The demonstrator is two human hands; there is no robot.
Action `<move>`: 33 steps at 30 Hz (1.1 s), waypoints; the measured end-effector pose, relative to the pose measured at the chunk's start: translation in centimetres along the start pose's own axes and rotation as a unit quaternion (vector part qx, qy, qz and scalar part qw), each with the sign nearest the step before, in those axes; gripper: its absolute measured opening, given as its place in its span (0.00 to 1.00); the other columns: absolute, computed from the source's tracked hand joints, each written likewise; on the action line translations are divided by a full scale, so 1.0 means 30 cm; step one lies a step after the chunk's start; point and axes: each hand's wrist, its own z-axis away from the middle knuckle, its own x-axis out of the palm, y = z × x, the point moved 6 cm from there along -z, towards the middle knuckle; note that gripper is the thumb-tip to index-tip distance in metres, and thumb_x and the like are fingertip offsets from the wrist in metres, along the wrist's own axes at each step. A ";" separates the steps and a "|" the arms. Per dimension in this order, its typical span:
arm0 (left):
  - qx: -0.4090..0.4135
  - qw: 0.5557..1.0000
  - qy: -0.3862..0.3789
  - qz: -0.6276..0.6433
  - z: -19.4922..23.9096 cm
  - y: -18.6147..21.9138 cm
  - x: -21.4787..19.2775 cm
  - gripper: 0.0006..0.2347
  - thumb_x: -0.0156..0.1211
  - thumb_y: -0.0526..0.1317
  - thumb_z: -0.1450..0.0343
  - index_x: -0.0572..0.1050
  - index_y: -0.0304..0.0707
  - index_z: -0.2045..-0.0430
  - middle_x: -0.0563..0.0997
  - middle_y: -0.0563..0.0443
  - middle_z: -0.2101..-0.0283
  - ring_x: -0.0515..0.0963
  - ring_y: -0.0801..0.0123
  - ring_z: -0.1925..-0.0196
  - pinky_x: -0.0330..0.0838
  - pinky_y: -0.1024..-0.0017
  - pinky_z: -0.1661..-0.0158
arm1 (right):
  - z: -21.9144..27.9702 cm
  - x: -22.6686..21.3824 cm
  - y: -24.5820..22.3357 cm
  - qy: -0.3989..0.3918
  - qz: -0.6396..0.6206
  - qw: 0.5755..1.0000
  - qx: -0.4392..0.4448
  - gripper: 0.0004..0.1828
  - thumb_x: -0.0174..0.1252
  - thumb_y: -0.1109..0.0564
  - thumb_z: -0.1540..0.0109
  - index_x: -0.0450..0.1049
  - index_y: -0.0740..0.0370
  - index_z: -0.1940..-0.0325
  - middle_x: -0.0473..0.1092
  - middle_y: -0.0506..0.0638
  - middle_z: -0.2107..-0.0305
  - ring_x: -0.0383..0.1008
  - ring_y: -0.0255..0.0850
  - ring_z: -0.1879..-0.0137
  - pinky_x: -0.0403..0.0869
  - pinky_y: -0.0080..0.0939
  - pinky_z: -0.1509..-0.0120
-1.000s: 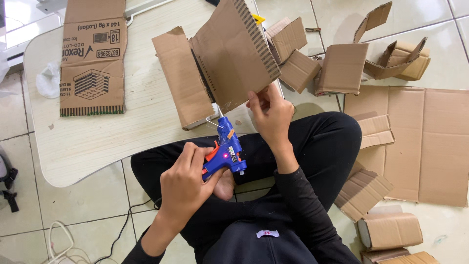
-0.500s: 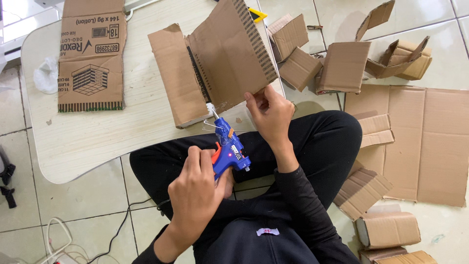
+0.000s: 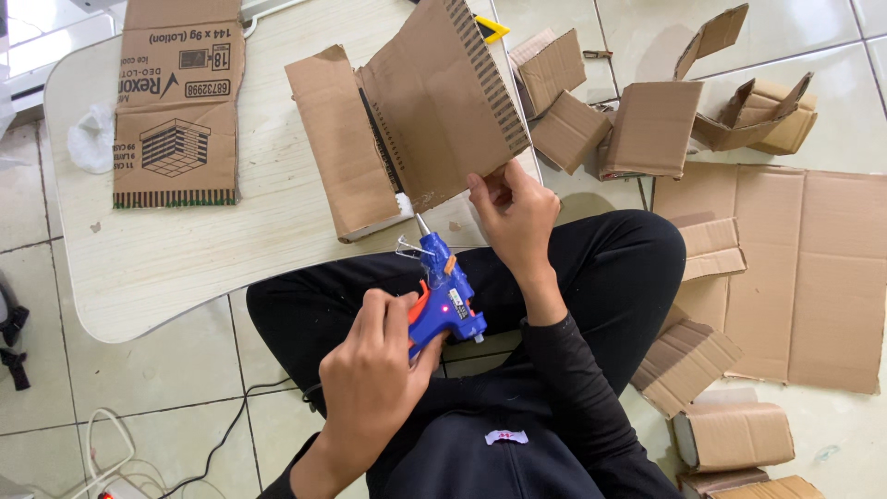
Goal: The person sits on the floor and uses a hot glue gun to attach a white plastic piece to a cardboard box. They apply glue to the cardboard and press the plastic piece into place, then fold and secure the cardboard flaps.
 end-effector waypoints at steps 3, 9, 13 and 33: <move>-0.017 1.000 -0.018 0.000 -0.027 0.002 0.018 0.15 0.60 0.52 0.41 0.67 0.45 0.72 0.64 0.58 0.71 0.72 0.78 0.75 0.63 0.79 0.85 | 0.002 0.002 0.005 0.000 0.011 1.000 0.004 0.13 0.52 0.50 0.44 0.62 0.57 0.78 0.68 0.38 0.86 0.66 0.30 0.80 0.62 0.31 0.73; -0.052 0.996 -0.076 -0.004 -0.046 -0.002 0.085 0.17 0.59 0.55 0.42 0.64 0.45 0.77 0.63 0.56 0.71 0.72 0.73 0.74 0.64 0.73 0.86 | 0.002 0.003 0.005 -0.004 0.014 1.000 0.000 0.11 0.53 0.51 0.44 0.63 0.56 0.77 0.67 0.38 0.86 0.65 0.32 0.80 0.62 0.33 0.72; -0.047 0.997 -0.058 -0.028 -0.047 -0.014 0.109 0.18 0.60 0.56 0.42 0.63 0.43 0.77 0.63 0.57 0.71 0.71 0.77 0.77 0.62 0.77 0.89 | 0.000 -0.004 -0.011 0.003 0.009 1.000 -0.013 0.13 0.51 0.49 0.43 0.62 0.58 0.78 0.68 0.39 0.87 0.65 0.31 0.81 0.62 0.32 0.73; -0.073 0.989 -0.063 0.113 -0.064 -0.029 0.124 0.17 0.64 0.50 0.46 0.69 0.42 0.73 0.66 0.56 0.73 0.76 0.69 0.72 0.72 0.74 0.78 | -0.002 0.001 0.010 -0.008 -0.014 1.000 0.008 0.11 0.54 0.52 0.43 0.65 0.56 0.78 0.66 0.44 0.89 0.65 0.38 0.82 0.63 0.33 0.75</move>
